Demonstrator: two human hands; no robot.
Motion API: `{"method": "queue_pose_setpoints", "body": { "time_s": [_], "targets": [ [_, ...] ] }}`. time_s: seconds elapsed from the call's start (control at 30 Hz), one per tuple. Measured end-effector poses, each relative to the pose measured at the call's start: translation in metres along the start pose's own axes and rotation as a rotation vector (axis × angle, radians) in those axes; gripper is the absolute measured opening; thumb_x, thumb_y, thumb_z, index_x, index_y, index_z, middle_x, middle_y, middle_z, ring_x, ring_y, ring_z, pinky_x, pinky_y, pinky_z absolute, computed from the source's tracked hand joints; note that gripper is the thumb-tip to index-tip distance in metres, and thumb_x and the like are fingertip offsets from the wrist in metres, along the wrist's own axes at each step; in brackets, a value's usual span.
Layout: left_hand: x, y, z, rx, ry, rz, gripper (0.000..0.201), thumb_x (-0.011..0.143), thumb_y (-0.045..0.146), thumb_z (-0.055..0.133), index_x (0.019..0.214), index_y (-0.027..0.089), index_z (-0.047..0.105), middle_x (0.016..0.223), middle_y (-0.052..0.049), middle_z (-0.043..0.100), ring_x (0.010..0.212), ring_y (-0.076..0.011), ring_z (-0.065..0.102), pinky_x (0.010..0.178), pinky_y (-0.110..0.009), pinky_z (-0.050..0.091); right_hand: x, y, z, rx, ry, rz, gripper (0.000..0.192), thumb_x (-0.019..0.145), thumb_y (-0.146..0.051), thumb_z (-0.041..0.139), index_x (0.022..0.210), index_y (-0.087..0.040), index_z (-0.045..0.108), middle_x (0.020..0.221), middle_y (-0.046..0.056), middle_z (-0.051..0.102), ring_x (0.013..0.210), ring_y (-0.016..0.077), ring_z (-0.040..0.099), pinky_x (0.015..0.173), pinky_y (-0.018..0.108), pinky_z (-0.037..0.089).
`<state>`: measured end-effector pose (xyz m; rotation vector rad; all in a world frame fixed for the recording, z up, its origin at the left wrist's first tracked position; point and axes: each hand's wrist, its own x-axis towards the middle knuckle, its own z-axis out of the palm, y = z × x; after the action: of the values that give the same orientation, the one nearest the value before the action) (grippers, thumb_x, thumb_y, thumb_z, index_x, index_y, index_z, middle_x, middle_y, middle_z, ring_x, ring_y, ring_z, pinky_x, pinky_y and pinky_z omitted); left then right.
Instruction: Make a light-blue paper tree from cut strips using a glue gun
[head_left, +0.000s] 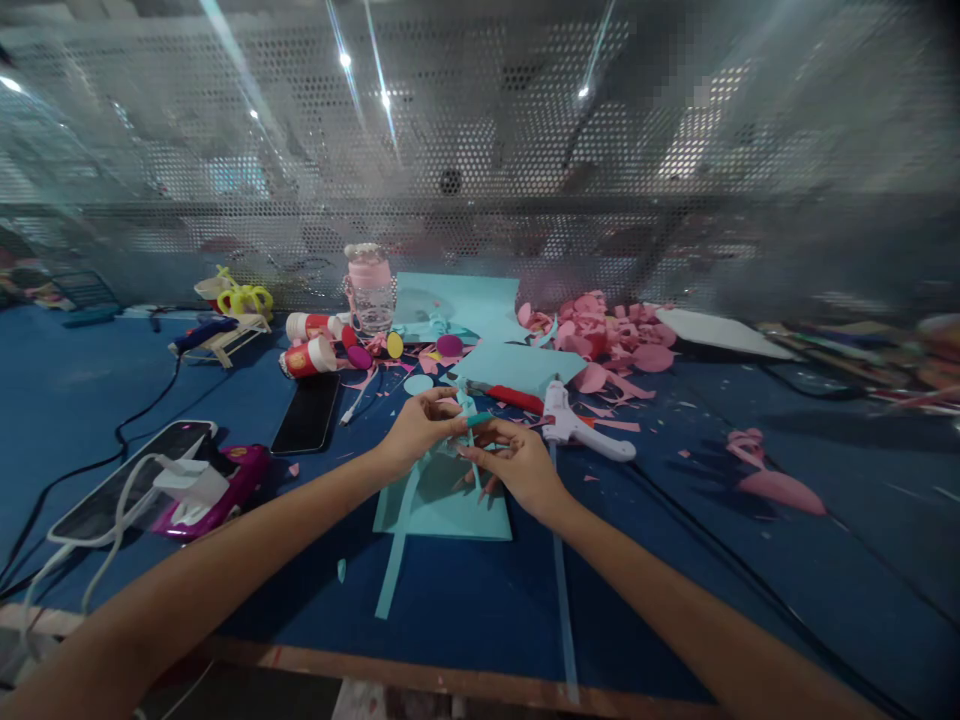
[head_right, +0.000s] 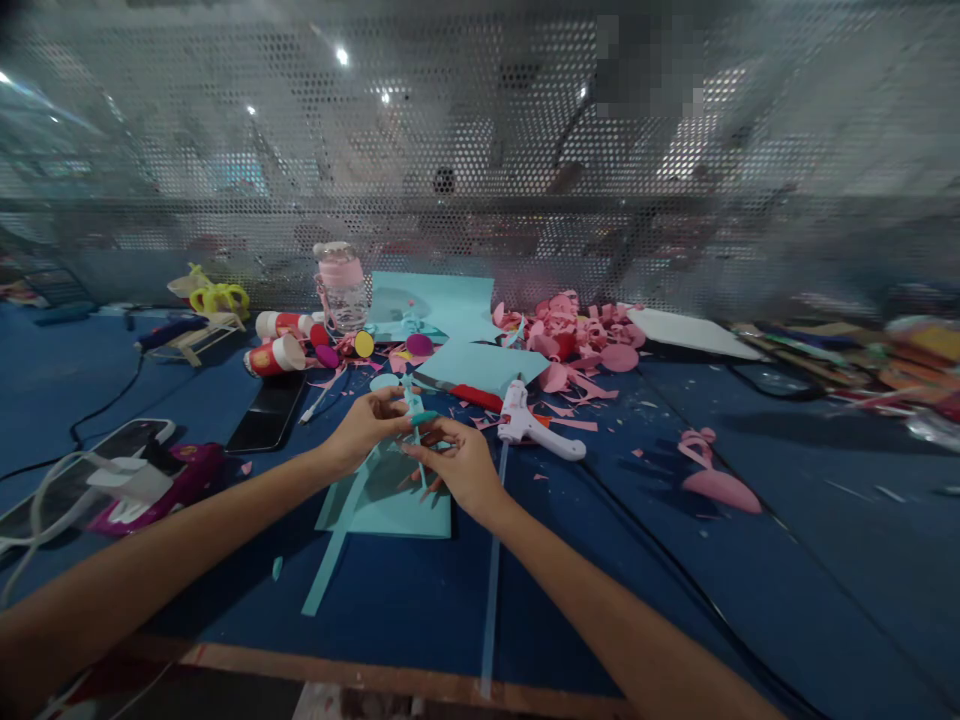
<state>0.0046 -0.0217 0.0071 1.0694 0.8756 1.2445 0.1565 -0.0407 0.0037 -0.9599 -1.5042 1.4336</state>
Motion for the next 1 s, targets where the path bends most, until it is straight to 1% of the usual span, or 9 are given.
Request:
{"method": "queue_pose_setpoints", "body": {
  "time_s": [0.33, 0.4, 0.47, 0.57, 0.67, 0.73, 0.83, 0.93, 1.0],
  "targets": [
    [-0.002, 0.001, 0.000, 0.057, 0.008, -0.047, 0.056, 0.048, 0.029, 0.079, 0.093, 0.011, 0.051, 0.057, 0.005, 0.058, 0.050, -0.0073, 0.053, 0.049, -0.019, 0.040, 0.001, 0.004, -0.001, -0.026, 0.007, -0.009, 0.036, 0.055, -0.039, 0.073, 0.080, -0.016, 0.060, 0.068, -0.001, 0.058, 0.046, 0.0159, 0.063, 0.031, 0.019, 0.046],
    [0.000, -0.002, -0.002, 0.048, -0.018, -0.032, 0.056, 0.049, 0.028, 0.079, 0.096, 0.012, 0.051, 0.061, 0.004, 0.059, 0.053, -0.0075, 0.054, 0.052, -0.019, 0.042, 0.002, 0.004, -0.002, -0.009, 0.013, -0.007, 0.037, 0.056, -0.039, 0.073, 0.082, -0.017, 0.061, 0.069, 0.000, 0.060, 0.047, 0.0163, 0.063, 0.031, 0.020, 0.046],
    [0.001, -0.005, -0.005, 0.061, -0.041, -0.007, 0.058, 0.048, 0.025, 0.079, 0.098, 0.013, 0.052, 0.069, 0.002, 0.061, 0.061, -0.0091, 0.057, 0.058, -0.020, 0.044, 0.002, 0.003, -0.003, 0.018, 0.032, 0.002, 0.037, 0.057, -0.039, 0.072, 0.084, -0.017, 0.061, 0.072, 0.001, 0.062, 0.049, 0.0171, 0.064, 0.031, 0.020, 0.046],
    [0.003, -0.009, -0.010, 0.141, -0.030, 0.031, 0.054, 0.049, 0.021, 0.079, 0.098, 0.013, 0.057, 0.075, -0.001, 0.063, 0.070, -0.0112, 0.059, 0.065, -0.022, 0.046, 0.003, 0.003, -0.005, 0.046, 0.057, 0.014, 0.036, 0.057, -0.039, 0.072, 0.084, -0.016, 0.063, 0.074, 0.003, 0.064, 0.050, 0.0174, 0.064, 0.032, 0.021, 0.047],
    [0.004, -0.009, -0.013, 0.171, -0.006, 0.068, 0.044, 0.053, 0.024, 0.077, 0.091, 0.011, 0.060, 0.072, -0.002, 0.064, 0.068, -0.0117, 0.060, 0.067, -0.024, 0.047, 0.003, 0.003, -0.006, 0.073, 0.051, 0.006, 0.035, 0.057, -0.037, 0.073, 0.083, -0.016, 0.064, 0.072, 0.002, 0.065, 0.050, 0.0168, 0.064, 0.036, 0.023, 0.050],
    [0.004, -0.009, -0.014, 0.160, 0.014, 0.087, 0.039, 0.053, 0.025, 0.077, 0.085, 0.011, 0.061, 0.066, -0.001, 0.063, 0.063, -0.0112, 0.060, 0.065, -0.024, 0.047, 0.003, 0.004, -0.006, 0.093, 0.051, 0.008, 0.033, 0.055, -0.034, 0.074, 0.080, -0.015, 0.065, 0.068, 0.002, 0.066, 0.052, 0.0161, 0.064, 0.039, 0.023, 0.051],
    [0.005, -0.010, -0.016, 0.149, 0.019, 0.092, 0.036, 0.052, 0.025, 0.077, 0.080, 0.010, 0.062, 0.061, 0.000, 0.061, 0.059, -0.0104, 0.059, 0.062, -0.023, 0.048, 0.003, 0.005, -0.006, 0.104, 0.064, 0.044, 0.031, 0.051, -0.030, 0.077, 0.073, -0.013, 0.064, 0.060, 0.002, 0.065, 0.052, 0.0150, 0.064, 0.041, 0.021, 0.052],
    [0.008, -0.011, -0.018, 0.158, 0.000, 0.084, 0.035, 0.053, 0.025, 0.076, 0.081, 0.010, 0.062, 0.064, -0.002, 0.063, 0.061, -0.0119, 0.060, 0.063, -0.025, 0.048, 0.003, 0.004, -0.005, 0.105, 0.056, 0.066, 0.029, 0.050, -0.029, 0.078, 0.069, -0.013, 0.063, 0.058, 0.002, 0.066, 0.051, 0.0147, 0.063, 0.040, 0.021, 0.051],
    [0.010, -0.011, -0.022, 0.206, 0.013, 0.131, 0.035, 0.055, 0.024, 0.075, 0.085, 0.011, 0.061, 0.072, -0.004, 0.064, 0.068, -0.0140, 0.061, 0.066, -0.027, 0.049, 0.003, 0.003, -0.006, 0.116, 0.046, 0.070, 0.028, 0.051, -0.030, 0.077, 0.068, -0.013, 0.063, 0.059, 0.002, 0.066, 0.051, 0.0149, 0.063, 0.039, 0.021, 0.051]
  ]
}}
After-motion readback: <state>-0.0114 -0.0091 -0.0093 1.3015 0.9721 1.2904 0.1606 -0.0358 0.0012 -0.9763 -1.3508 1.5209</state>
